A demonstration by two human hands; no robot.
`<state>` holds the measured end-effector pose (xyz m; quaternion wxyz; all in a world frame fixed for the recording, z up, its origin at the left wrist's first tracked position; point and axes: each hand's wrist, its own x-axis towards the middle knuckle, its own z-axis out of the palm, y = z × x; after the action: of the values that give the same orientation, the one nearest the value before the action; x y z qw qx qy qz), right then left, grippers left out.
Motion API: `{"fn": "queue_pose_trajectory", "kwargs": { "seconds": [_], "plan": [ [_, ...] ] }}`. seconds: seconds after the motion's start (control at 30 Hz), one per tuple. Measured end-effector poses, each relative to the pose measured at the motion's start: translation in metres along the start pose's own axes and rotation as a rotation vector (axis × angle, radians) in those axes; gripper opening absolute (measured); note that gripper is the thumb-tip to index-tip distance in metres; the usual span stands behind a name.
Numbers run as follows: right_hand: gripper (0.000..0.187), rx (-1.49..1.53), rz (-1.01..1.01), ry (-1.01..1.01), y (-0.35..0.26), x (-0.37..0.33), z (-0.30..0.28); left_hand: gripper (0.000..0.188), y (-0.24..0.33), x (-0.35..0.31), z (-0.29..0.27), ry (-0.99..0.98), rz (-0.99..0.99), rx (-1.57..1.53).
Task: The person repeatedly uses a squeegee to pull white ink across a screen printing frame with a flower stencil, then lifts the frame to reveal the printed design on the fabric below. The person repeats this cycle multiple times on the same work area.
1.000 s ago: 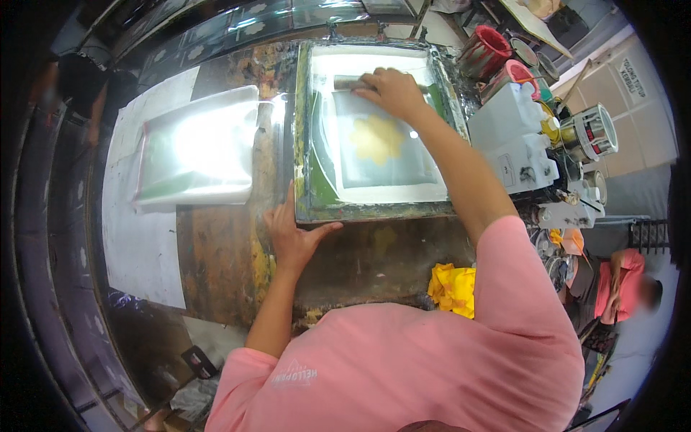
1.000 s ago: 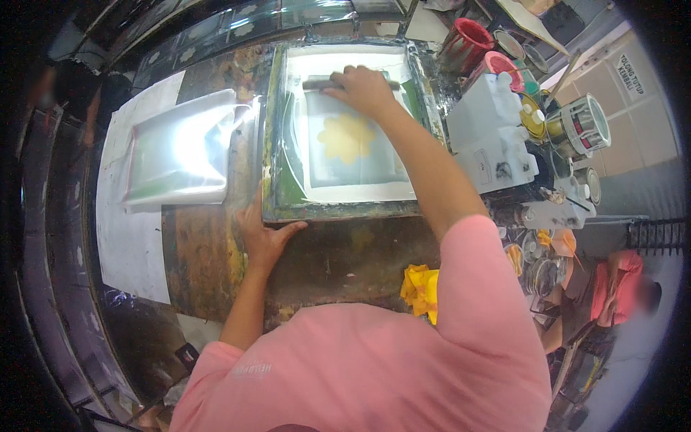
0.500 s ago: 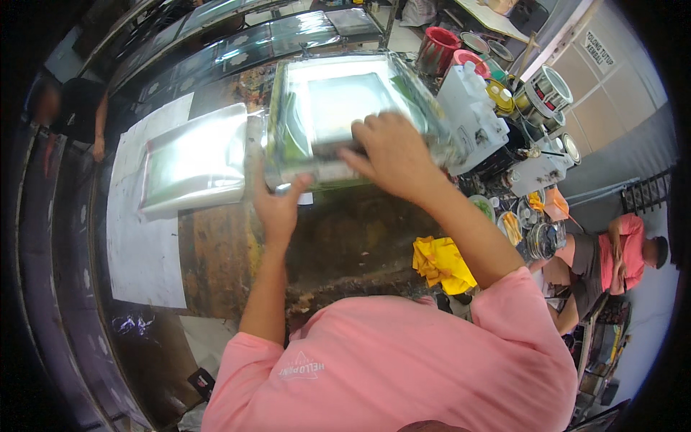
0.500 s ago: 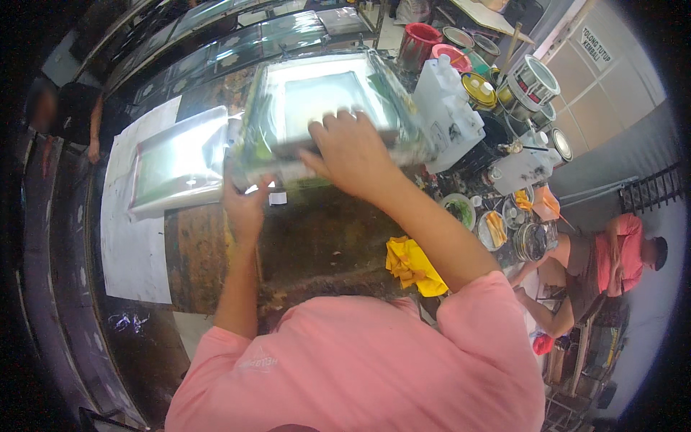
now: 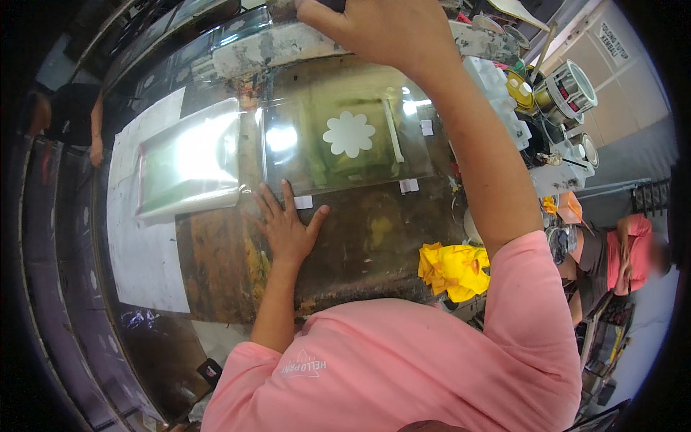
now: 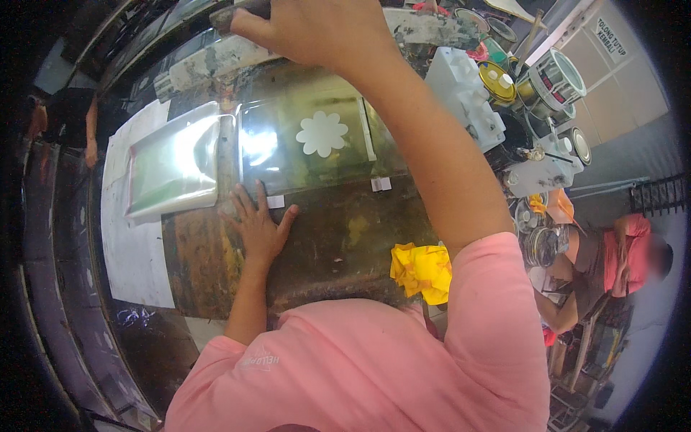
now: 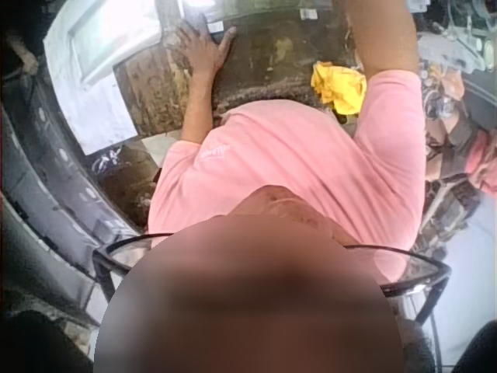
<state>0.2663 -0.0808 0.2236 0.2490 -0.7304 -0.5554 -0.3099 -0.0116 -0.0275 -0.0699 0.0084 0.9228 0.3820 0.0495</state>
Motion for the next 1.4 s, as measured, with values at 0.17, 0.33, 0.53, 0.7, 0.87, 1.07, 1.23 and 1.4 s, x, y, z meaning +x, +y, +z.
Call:
{"fn": "queue_pose_trajectory", "kwargs": {
  "seconds": [0.17,0.33,0.53,0.7,0.87,1.07,1.23,1.4],
  "plan": [
    [0.055,0.01,0.008,0.01,0.003,0.008,0.007,0.112,0.0,0.001,-0.005,-0.053,-0.02,-0.041],
    [0.053,-0.022,0.041,-0.029,0.002,0.007,0.004,0.101,-0.027,0.012,-0.018,0.15,-0.054,-0.134],
    [0.05,-0.04,0.026,0.005,-0.001,0.0,0.003,0.073,-0.104,0.058,-0.065,0.489,-0.269,-0.06],
    [0.052,-0.007,0.014,-0.005,-0.005,-0.004,0.001,0.043,-0.143,0.093,-0.048,0.223,-0.318,-0.005],
    [0.053,0.002,-0.009,0.0,-0.006,-0.013,0.004,0.03,-0.148,0.116,-0.049,0.333,-0.244,-0.12],
    [0.053,0.008,0.009,-0.007,-0.003,-0.014,0.004,0.022,-0.144,0.137,-0.091,0.502,-0.036,-0.528],
    [0.055,-0.014,0.035,-0.046,-0.009,-0.016,-0.002,0.025,-0.177,0.139,-0.068,0.502,-0.154,-0.567],
    [0.056,0.009,0.028,-0.014,-0.004,-0.019,0.005,0.031,-0.228,0.119,-0.054,0.508,-0.312,-0.415]
  ]
}}
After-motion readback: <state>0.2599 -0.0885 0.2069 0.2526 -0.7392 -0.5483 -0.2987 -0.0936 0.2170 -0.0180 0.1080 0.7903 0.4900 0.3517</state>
